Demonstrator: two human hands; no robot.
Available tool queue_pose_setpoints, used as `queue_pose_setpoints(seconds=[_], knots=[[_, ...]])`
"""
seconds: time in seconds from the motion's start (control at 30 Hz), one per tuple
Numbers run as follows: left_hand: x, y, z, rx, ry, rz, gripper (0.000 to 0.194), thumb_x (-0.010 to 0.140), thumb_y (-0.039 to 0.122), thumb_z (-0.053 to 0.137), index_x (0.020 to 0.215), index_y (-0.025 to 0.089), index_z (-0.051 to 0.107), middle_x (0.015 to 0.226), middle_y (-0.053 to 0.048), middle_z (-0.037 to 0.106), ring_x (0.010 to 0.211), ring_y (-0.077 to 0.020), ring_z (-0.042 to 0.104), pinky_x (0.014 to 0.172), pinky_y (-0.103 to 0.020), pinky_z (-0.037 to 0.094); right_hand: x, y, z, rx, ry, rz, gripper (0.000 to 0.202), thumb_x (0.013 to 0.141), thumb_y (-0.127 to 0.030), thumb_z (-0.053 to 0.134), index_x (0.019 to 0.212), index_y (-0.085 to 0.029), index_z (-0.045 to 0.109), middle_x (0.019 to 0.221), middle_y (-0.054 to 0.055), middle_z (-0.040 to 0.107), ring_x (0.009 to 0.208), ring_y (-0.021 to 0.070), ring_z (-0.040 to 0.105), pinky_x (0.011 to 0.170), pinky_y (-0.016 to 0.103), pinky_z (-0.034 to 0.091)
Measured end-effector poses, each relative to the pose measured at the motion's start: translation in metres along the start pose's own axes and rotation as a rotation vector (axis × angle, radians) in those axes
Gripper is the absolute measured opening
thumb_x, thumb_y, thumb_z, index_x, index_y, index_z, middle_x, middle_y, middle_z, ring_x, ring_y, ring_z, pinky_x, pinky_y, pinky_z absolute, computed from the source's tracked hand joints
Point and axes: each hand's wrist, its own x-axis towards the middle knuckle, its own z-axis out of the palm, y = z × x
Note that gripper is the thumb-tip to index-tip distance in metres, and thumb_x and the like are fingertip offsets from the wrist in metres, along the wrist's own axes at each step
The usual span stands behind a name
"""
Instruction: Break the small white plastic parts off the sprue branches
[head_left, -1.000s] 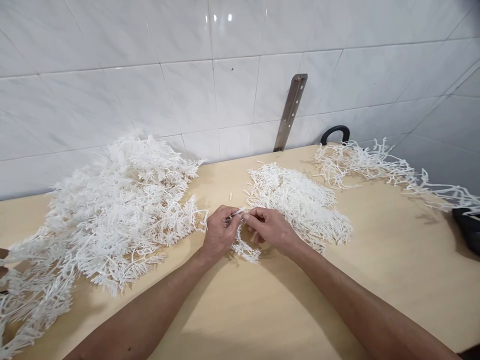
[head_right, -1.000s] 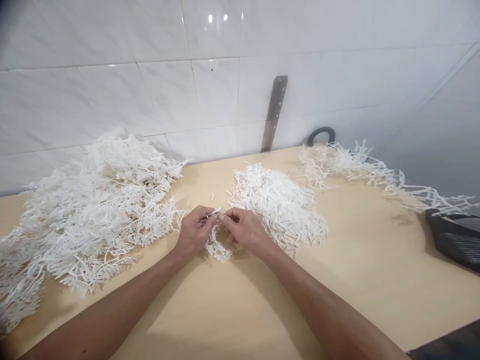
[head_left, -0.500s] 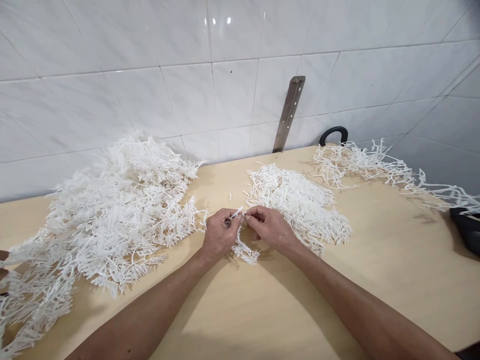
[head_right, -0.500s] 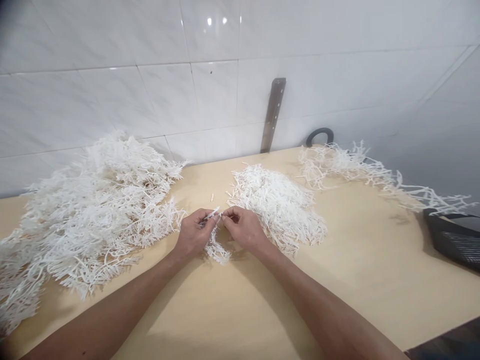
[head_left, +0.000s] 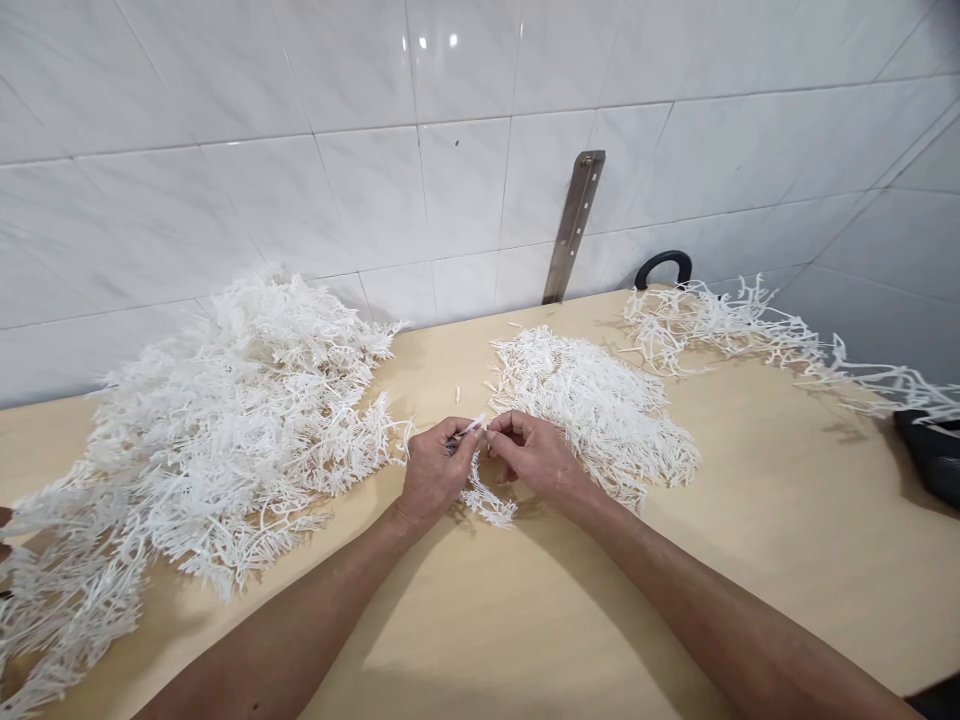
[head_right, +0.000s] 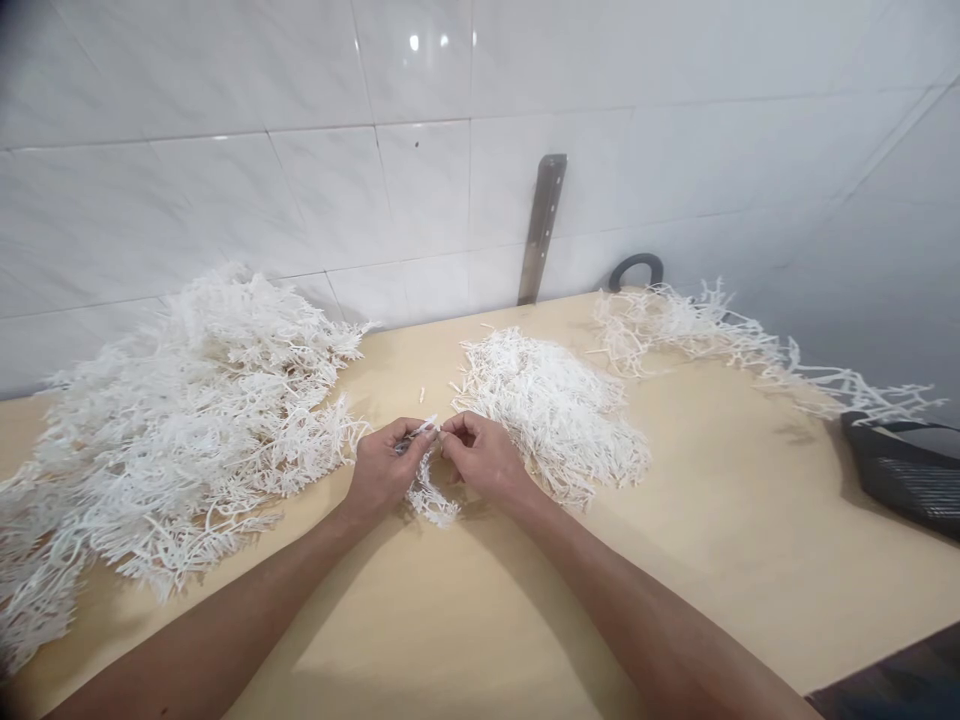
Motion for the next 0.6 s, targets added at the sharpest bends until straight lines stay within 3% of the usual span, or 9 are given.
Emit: queue_pose_setpoints(seconds=[0.4, 0.6], knots=[[-0.0016, 0.0010, 0.0007, -0.056, -0.050, -0.030, 0.017, 0.085, 0.031, 0.062, 0.085, 0.017, 0.073, 0.072, 0.001, 0.071, 0.064, -0.0126, 0.060, 0.062, -0.023, 0.047, 0.0003, 0.0007, 0.0005, -0.066, 0.021, -0.043, 0.014, 0.082, -0.033, 0.059, 0.085, -0.020, 0.063, 0.072, -0.002, 0.064, 0.045, 0.0112, 0.060, 0.047, 0.024, 0.052], [-0.0001, -0.0001, -0.0010, 0.033, -0.050, -0.010, 0.017, 0.087, 0.030, 0.059, 0.084, 0.017, 0.069, 0.071, 0.001, 0.068, 0.063, -0.0121, 0.057, 0.064, -0.023, 0.045, -0.0003, 0.0041, 0.0053, -0.103, 0.076, -0.008, 0.012, 0.081, -0.030, 0.058, 0.087, -0.021, 0.062, 0.067, -0.003, 0.062, 0.042, 0.0113, 0.058, 0.043, 0.024, 0.052]])
